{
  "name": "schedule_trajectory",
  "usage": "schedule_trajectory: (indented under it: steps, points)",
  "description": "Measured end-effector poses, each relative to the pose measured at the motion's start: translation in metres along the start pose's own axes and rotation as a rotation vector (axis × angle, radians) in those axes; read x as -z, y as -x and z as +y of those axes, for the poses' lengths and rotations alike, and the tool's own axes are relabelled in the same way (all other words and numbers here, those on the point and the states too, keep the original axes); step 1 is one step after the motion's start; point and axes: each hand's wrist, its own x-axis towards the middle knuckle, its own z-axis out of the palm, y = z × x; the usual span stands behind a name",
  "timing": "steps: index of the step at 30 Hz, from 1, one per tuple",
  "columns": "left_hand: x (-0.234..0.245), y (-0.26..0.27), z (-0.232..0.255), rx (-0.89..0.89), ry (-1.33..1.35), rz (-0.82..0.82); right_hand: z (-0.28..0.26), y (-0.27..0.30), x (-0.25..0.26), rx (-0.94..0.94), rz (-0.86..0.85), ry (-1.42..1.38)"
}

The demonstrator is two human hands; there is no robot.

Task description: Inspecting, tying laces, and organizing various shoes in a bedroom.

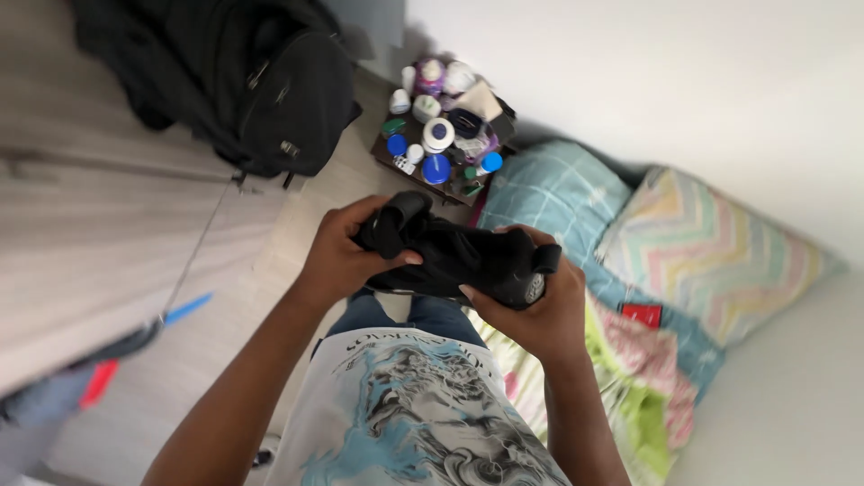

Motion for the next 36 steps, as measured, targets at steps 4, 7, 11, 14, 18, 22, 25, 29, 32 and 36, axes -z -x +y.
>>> schedule_trajectory:
  steps: [4, 7, 11, 14, 18, 22, 25, 29, 32, 36]
  points:
    - [-0.008, 0.008, 0.013, 0.004, 0.162, 0.115, 0.014, -0.033, 0.011, 0.079, -0.156, -0.036]
    - [-0.020, 0.029, 0.007, -0.018, 0.248, 0.224, 0.015, -0.051, 0.015, 0.153, -0.306, -0.060]
    - [-0.032, 0.054, 0.013, -0.166, 0.498, 0.291, 0.003, -0.062, 0.003, 0.306, -0.424, -0.019]
    - [-0.038, 0.074, 0.010, -0.212, 0.567, 0.452, -0.008, -0.061, -0.014, 0.449, -0.462, 0.024]
    - [-0.038, 0.103, 0.006, -0.090, 0.546, 0.763, -0.023, -0.050, -0.038, 0.661, -0.484, 0.114]
    - [-0.028, 0.128, -0.003, -0.035, 0.560, 0.872, -0.035, -0.034, -0.060, 0.794, -0.531, 0.182]
    - [-0.023, 0.148, -0.028, 0.008, 0.586, 0.924, -0.041, -0.020, -0.076, 0.869, -0.552, 0.235]
    - [-0.003, 0.175, -0.042, 0.043, 0.638, 0.922, -0.051, 0.000, -0.101, 0.894, -0.558, 0.283]
    - [0.012, 0.191, -0.057, 0.012, 0.738, 0.893, -0.055, 0.015, -0.124, 0.825, -0.579, 0.278]
    - [0.022, 0.203, -0.094, 0.010, 0.735, 0.904, -0.039, 0.040, -0.163, 0.627, -0.650, 0.261]
